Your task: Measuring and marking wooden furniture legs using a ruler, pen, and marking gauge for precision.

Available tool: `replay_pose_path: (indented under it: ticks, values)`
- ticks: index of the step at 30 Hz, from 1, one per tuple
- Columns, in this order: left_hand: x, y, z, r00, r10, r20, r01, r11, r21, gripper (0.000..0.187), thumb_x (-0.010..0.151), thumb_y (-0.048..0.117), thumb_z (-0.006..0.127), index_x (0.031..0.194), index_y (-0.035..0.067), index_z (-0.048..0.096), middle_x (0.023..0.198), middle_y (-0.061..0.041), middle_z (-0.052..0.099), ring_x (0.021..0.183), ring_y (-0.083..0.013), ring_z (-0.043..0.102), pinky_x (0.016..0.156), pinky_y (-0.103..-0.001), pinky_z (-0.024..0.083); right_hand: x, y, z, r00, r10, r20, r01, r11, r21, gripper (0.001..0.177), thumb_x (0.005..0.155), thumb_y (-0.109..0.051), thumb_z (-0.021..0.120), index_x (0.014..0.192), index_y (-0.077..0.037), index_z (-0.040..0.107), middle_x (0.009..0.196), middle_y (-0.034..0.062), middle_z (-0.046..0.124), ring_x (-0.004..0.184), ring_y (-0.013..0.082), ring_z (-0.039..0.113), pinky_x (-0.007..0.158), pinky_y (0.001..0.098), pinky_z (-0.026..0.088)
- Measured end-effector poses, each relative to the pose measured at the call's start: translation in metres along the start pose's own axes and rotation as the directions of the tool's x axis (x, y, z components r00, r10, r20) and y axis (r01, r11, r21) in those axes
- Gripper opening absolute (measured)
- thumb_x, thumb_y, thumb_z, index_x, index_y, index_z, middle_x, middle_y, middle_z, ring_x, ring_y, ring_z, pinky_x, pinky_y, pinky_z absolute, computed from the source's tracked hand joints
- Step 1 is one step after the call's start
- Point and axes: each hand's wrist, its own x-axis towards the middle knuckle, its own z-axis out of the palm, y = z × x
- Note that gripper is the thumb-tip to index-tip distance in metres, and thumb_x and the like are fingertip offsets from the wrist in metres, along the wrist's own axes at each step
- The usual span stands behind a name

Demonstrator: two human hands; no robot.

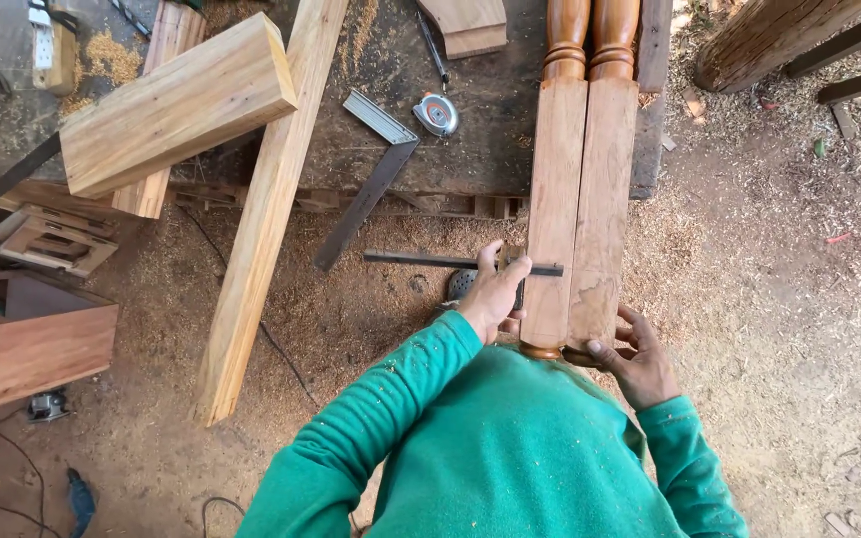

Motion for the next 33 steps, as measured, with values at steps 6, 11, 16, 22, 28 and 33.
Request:
replay_pose_path:
  ticks: [6, 11, 16, 22, 28, 33]
  values:
    - [0.004, 0.021, -0.029, 0.855, 0.515, -0.06, -0.499, 0.849, 0.173, 0.071, 0.096, 0.034, 0.054, 0.156, 0.006, 0.029, 0.131, -0.04, 0.043, 0.103, -0.0417, 0.056, 0.07, -0.044, 0.064, -0.005, 0.011, -0.003, 1.0, 0.001, -0.005, -0.001, 0.998, 0.06, 0.072, 0.085, -0.015, 0.079, 0.151, -0.01, 0.052, 0.122, 0.0354, 0.062, 0.097, 0.0408, 0.069, 0.073, 0.0493, 0.06]
    - [0.081, 0.034, -0.087, 0.402, 0.914, 0.054, -0.494, 0.167, 0.853, 0.071, 0.099, 0.03, 0.062, 0.16, 0.033, 0.027, 0.114, -0.028, 0.051, 0.096, -0.0372, 0.06, 0.083, -0.047, 0.049, -0.002, 0.056, -0.024, 1.0, 0.005, -0.009, -0.004, 0.99, 0.144, 0.07, 0.092, -0.024, 0.069, 0.156, -0.006, 0.046, 0.134, 0.0341, 0.058, 0.107, 0.04, 0.064, 0.082, 0.0494, 0.054]
    - [0.151, 0.036, -0.098, 0.179, 0.968, 0.173, -0.27, -0.121, 0.955, 0.094, 0.091, 0.032, 0.076, 0.161, 0.044, 0.015, 0.118, -0.021, 0.048, 0.097, -0.0347, 0.052, 0.081, -0.05, 0.05, -0.028, 0.052, -0.039, 0.972, 0.201, -0.124, -0.178, 0.969, 0.173, 0.058, 0.096, -0.013, 0.057, 0.151, 0.001, 0.045, 0.131, 0.0305, 0.06, 0.111, 0.0402, 0.063, 0.088, 0.049, 0.053]
    - [0.164, 0.047, -0.096, 0.275, 0.935, 0.224, -0.207, -0.17, 0.963, 0.097, 0.088, 0.029, 0.079, 0.156, 0.049, 0.013, 0.116, -0.02, 0.045, 0.091, -0.0316, 0.055, 0.076, -0.046, 0.053, -0.035, 0.103, -0.06, 0.953, 0.224, -0.202, -0.172, 0.954, 0.247, 0.056, 0.099, -0.015, 0.057, 0.151, 0.004, 0.045, 0.125, 0.0305, 0.061, 0.106, 0.0416, 0.063, 0.083, 0.0504, 0.053]
    - [0.143, 0.046, -0.087, 0.169, 0.962, 0.216, -0.223, -0.176, 0.959, 0.095, 0.082, 0.021, 0.081, 0.156, 0.043, 0.025, 0.126, -0.026, 0.046, 0.093, -0.039, 0.057, 0.074, -0.053, 0.05, -0.041, 0.102, -0.058, 0.949, 0.227, -0.22, -0.169, 0.952, 0.254, 0.054, 0.1, -0.016, 0.056, 0.15, 0.003, 0.046, 0.127, 0.0295, 0.061, 0.107, 0.0415, 0.064, 0.083, 0.0505, 0.054]
    - [0.139, 0.059, -0.089, 0.223, 0.954, 0.201, -0.25, -0.144, 0.957, 0.085, 0.096, 0.027, 0.075, 0.157, 0.05, 0.02, 0.103, -0.014, 0.052, 0.083, -0.0277, 0.054, 0.08, -0.047, 0.054, -0.035, 0.1, -0.058, 0.945, 0.258, -0.203, -0.2, 0.943, 0.265, 0.056, 0.1, -0.019, 0.057, 0.151, 0.002, 0.045, 0.128, 0.0272, 0.06, 0.107, 0.0401, 0.063, 0.083, 0.0499, 0.053]
